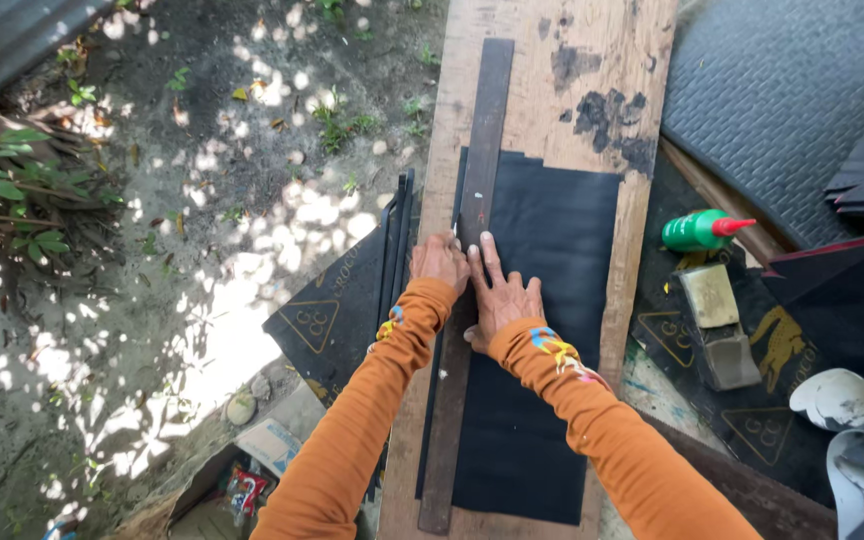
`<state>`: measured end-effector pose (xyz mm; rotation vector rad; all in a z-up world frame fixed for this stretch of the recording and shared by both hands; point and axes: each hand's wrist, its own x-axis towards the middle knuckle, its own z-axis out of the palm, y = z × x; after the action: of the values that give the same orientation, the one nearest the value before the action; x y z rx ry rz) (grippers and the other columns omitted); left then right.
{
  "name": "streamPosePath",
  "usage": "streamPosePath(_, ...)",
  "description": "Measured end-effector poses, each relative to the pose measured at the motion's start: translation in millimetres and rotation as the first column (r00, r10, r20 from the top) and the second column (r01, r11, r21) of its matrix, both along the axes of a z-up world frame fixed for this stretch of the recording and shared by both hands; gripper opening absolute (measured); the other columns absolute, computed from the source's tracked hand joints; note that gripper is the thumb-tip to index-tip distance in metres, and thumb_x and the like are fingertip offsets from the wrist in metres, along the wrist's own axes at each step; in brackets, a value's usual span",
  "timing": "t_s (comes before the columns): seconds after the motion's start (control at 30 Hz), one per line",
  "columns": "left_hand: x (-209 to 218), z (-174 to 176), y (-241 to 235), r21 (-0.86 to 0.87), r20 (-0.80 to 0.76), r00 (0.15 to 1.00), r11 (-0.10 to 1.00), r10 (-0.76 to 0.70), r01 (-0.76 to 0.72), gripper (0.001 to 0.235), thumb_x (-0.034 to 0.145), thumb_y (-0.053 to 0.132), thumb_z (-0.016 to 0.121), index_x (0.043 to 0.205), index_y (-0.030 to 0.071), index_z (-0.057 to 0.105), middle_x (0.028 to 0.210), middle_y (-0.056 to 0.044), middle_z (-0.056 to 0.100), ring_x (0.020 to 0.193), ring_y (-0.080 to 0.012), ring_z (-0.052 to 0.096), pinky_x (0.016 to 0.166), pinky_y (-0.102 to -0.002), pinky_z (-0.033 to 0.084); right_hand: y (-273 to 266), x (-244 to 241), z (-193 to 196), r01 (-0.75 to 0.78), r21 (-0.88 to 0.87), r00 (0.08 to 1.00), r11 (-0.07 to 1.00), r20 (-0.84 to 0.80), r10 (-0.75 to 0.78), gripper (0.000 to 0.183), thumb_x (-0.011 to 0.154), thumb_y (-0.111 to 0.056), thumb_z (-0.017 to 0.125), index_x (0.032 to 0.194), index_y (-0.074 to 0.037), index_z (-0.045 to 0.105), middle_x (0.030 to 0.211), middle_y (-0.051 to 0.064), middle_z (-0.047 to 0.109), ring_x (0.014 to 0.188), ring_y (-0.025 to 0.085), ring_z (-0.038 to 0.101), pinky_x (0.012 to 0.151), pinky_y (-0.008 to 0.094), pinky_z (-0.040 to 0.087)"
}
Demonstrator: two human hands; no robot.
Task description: The person uses a utility knife and a metal ruler to cut a black rubber sheet into long strips on a wooden workbench. The person repeatedly aligns the ruler, cuts along its edge, and stacks the cut strips. A sharpening stone is briefly handled before resuming cutting.
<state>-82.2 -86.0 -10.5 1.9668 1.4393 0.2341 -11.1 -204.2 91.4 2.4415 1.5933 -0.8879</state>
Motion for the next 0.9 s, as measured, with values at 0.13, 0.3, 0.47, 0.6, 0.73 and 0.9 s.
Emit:
streamPosePath(0.13, -7, -4, -12, -0.006, 0.019, 1.0, 1.0, 0.0, 0.0, 0.03, 0.094, 0.027, 0.058, 0.111, 0.009, 0.075, 0.102, -0.03, 0.071, 0.1, -0.051, 0.066, 0.091, -0.054, 0.052, -1, -1, -2, 0.001, 0.028, 1.0, 1.0, 0.013, -0.002, 0.133, 0.061, -0.039, 0.093, 0.163, -0.015, 0.01, 0.172, 0.009, -0.004, 0.11, 0.036, 0.058, 0.089, 0.052, 0.045)
streamPosePath(0.3, -63, -15, -74, 0.128, 0.069, 0.997, 0.991, 0.034, -0.042, 0.025, 0.092, 0.023, 0.061, 0.108, 0.008, 0.074, 0.097, -0.035, 0.065, 0.093, -0.0557, 0.061, 0.081, -0.061, 0.049, -4, -5, -13, -0.012, 0.086, 0.998, 0.996, 0.054, 0.008, 0.131, 0.061, -0.037, 0.091, 0.163, -0.013, 0.012, 0.172, 0.011, -0.001, 0.106, 0.037, 0.06, 0.085, 0.052, 0.045)
streamPosePath(0.47, -80, -32, -90, 0.059, 0.051, 0.998, 0.998, 0.03, -0.032, 0.027, 0.093, 0.026, 0.06, 0.113, 0.012, 0.072, 0.095, -0.032, 0.068, 0.091, -0.0533, 0.063, 0.083, -0.061, 0.049, -8, -4, -36, -0.003, 0.133, 0.998, 0.991, 0.066, -0.006, 0.128, 0.059, -0.034, 0.091, 0.162, -0.013, 0.017, 0.171, 0.011, 0.002, 0.1, 0.037, 0.061, 0.083, 0.052, 0.044)
streamPosePath(0.6, -79, -33, -93, 0.178, 0.106, 0.994, 0.984, 0.004, -0.023, 0.032, 0.09, 0.024, 0.062, 0.116, 0.007, 0.072, 0.092, -0.034, 0.066, 0.09, -0.0549, 0.062, 0.079, -0.061, 0.049, -45, -28, -36, -0.046, 0.388, 0.999, 0.921, 0.037, 0.034, 0.116, 0.061, -0.027, 0.089, 0.161, -0.019, 0.03, 0.173, 0.011, 0.011, 0.098, 0.031, 0.064, 0.086, 0.046, 0.044)
streamPosePath(0.73, -77, -16, -83, 0.061, 0.063, 0.998, 0.998, -0.013, 0.009, 0.032, 0.092, 0.026, 0.06, 0.114, 0.007, 0.073, 0.094, -0.031, 0.068, 0.093, -0.052, 0.065, 0.084, -0.058, 0.051, -66, -60, -20, -0.016, 0.185, 0.998, 0.983, -0.061, 0.027, 0.131, 0.054, -0.035, 0.093, 0.16, -0.013, 0.02, 0.17, 0.013, 0.005, 0.097, 0.033, 0.058, 0.086, 0.046, 0.042)
streamPosePath(0.9, -82, -3, -85, -0.028, 0.043, 0.999, 0.999, -0.015, 0.016, 0.031, 0.096, 0.027, 0.058, 0.112, 0.005, 0.073, 0.093, -0.03, 0.071, 0.092, -0.05, 0.067, 0.084, -0.054, 0.054, -64, -68, -11, -0.009, 0.083, 0.998, 0.996, -0.057, 0.013, 0.137, 0.055, -0.04, 0.095, 0.161, -0.011, 0.014, 0.171, 0.013, 0.001, 0.101, 0.033, 0.055, 0.088, 0.045, 0.041)
